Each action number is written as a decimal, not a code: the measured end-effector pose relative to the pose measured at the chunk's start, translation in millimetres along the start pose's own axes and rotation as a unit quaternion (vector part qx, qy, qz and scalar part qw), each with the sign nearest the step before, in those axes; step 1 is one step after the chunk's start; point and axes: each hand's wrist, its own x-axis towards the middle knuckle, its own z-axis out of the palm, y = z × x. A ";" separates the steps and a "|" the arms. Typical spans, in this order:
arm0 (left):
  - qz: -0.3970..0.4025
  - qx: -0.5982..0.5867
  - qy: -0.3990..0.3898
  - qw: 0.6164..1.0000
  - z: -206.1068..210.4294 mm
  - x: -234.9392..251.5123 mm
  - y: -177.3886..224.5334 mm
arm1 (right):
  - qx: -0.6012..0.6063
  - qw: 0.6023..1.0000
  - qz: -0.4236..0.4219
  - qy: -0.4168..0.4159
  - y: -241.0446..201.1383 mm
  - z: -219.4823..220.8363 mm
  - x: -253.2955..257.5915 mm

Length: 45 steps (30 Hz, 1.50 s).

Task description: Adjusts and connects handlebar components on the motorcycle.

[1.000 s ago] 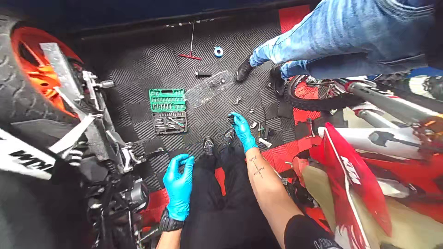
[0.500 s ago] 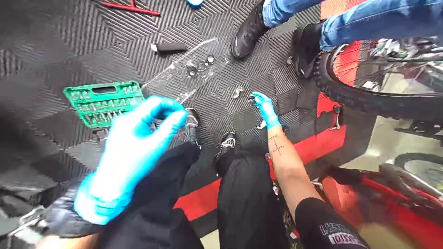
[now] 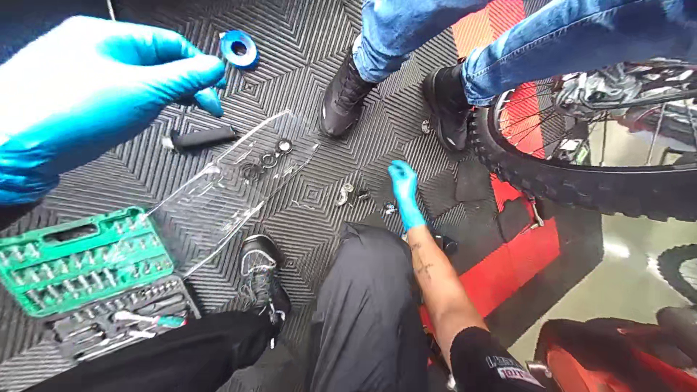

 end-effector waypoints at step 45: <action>-0.110 -0.220 -0.172 0.954 151.2 69.7 -36.6 | -0.244 0.969 0.005 -0.037 -12.2 -52.8 143.1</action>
